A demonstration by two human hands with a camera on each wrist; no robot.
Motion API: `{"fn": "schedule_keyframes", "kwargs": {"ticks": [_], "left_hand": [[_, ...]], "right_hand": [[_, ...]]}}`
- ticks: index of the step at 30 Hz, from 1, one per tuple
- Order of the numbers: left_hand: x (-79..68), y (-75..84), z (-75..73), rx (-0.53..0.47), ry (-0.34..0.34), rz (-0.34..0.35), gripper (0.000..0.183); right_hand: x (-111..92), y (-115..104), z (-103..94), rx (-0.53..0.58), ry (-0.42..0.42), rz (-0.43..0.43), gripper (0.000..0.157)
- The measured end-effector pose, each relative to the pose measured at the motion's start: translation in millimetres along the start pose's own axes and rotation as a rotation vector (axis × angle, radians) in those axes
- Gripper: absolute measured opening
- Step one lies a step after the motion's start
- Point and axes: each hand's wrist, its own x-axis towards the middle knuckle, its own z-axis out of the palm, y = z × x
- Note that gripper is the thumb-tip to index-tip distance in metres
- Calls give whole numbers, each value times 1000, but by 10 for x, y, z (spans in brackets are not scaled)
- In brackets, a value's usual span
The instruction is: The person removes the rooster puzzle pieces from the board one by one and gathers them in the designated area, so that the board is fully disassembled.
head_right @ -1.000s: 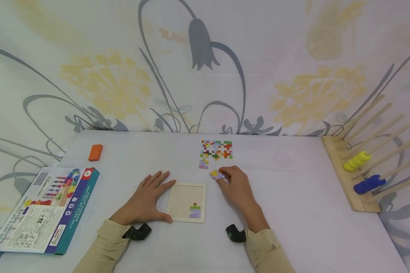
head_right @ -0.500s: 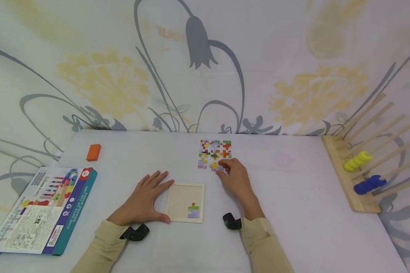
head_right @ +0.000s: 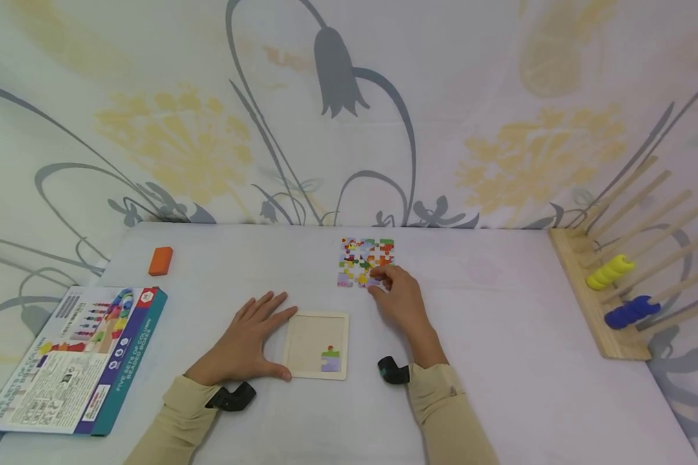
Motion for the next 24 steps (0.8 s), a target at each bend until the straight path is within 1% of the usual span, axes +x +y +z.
{"fn": "schedule_keyframes", "kwargs": {"ticks": [13, 24], "left_hand": [[5, -19, 12, -1, 5, 6, 115], [-4, 0, 3, -2, 5, -1, 115]], "right_hand": [[16, 24, 14, 8, 1, -15, 30], [16, 44, 18, -3, -7, -26, 28]]}}
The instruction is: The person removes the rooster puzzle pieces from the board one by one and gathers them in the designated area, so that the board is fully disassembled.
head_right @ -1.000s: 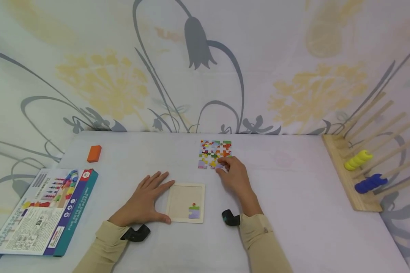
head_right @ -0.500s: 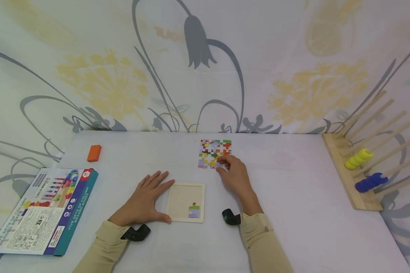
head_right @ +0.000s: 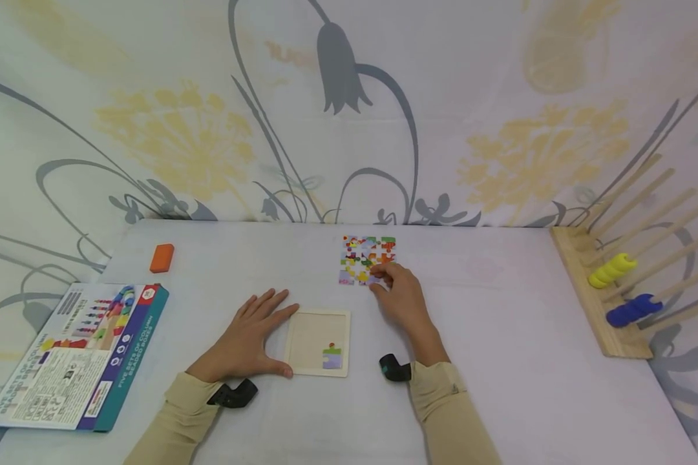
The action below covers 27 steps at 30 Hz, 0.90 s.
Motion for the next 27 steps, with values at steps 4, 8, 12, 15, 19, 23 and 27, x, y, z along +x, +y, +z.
{"fn": "schedule_keyframes", "kwargs": {"ticks": [4, 8, 12, 15, 19, 23, 27], "left_hand": [[3, 9, -8, 2, 4, -3, 115], [-1, 12, -10, -1, 4, -4, 115], [-2, -3, 18, 2, 2, -3, 114], [5, -2, 30, -3, -5, -3, 114], [14, 14, 10, -6, -10, -1, 114], [16, 4, 0, 6, -9, -4, 115], [8, -12, 2, 1, -12, -6, 115]], "right_hand": [[-3, -11, -9, -2, -4, -3, 28], [-13, -10, -9, 0, -2, -6, 30], [-38, 29, 3, 27, 32, -15, 35], [-81, 53, 21, 59, 64, -24, 35], [-193, 25, 57, 124, 59, -17, 34], [-336, -25, 105, 171, 24, -32, 33], [-505, -60, 156, 180, -43, -112, 35]]}}
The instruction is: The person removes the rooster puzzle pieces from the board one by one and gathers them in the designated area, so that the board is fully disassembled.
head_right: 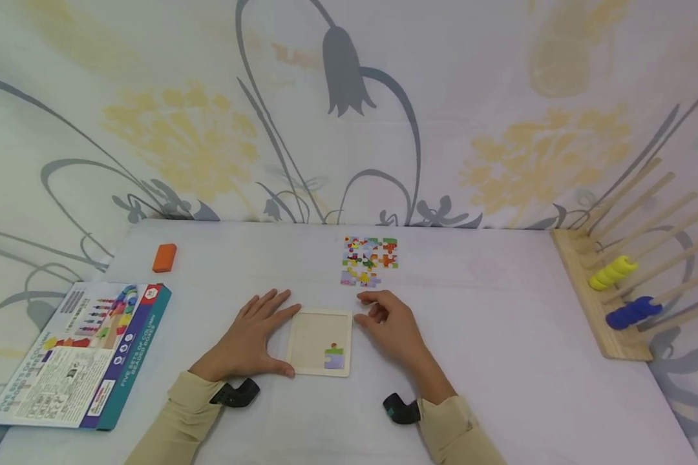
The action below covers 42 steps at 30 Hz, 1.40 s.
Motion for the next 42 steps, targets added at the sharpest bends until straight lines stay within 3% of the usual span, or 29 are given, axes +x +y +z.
{"fn": "schedule_keyframes", "kwargs": {"ticks": [4, 8, 17, 32, 42], "left_hand": [[-1, -1, -1, -4, -1, 5, 115], [-7, 3, -11, -1, 5, 15, 114], [-10, 8, -8, 3, 0, 11, 113], [4, 2, -8, -13, 6, 13, 114], [3, -12, 12, -5, 3, 5, 112]], "right_hand": [[-155, -37, 55, -16, -104, -118, 43], [-242, -90, 87, -112, -195, -209, 53], [-286, -299, 82, -358, -330, -256, 60], [-324, -423, 95, -428, -330, -273, 37], [-337, -459, 105, -434, -334, -243, 36]]}}
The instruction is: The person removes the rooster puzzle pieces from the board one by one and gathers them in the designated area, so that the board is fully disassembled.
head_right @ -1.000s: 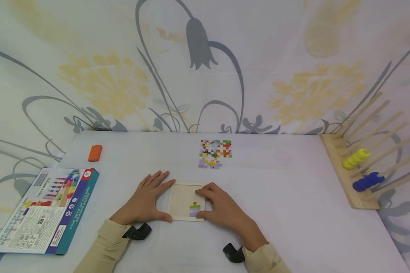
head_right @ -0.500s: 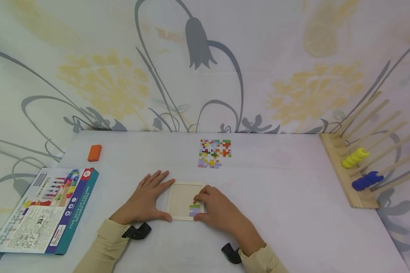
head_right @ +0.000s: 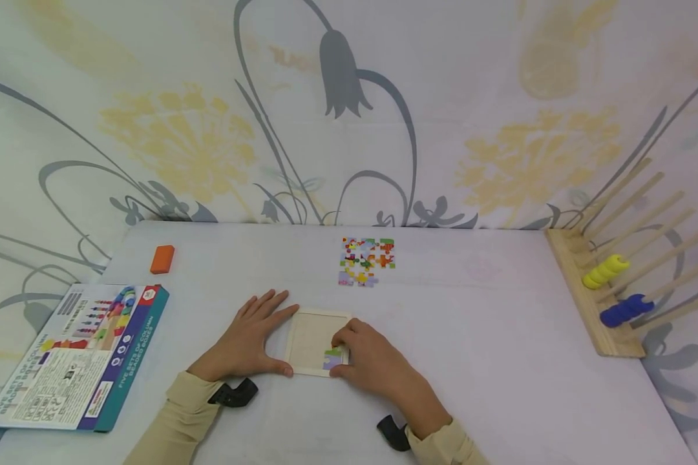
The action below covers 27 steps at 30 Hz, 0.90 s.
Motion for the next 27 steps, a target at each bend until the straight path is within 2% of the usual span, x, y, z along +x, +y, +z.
{"fn": "schedule_keyframes", "kwargs": {"ticks": [7, 11, 18, 27], "left_hand": [[0, 3, -12, 15, 6, 11, 111], [-4, 10, -24, 19, 10, 24, 110], [-8, 1, -22, 20, 11, 37, 110], [-4, 14, -9, 39, -10, 17, 116]], "right_hand": [[2, -33, -26, 85, -53, 69, 39], [-9, -49, -34, 86, -65, 75, 39], [-26, -39, -17, 33, -60, 39, 42], [-21, -44, -22, 1, -38, -17, 35]]}}
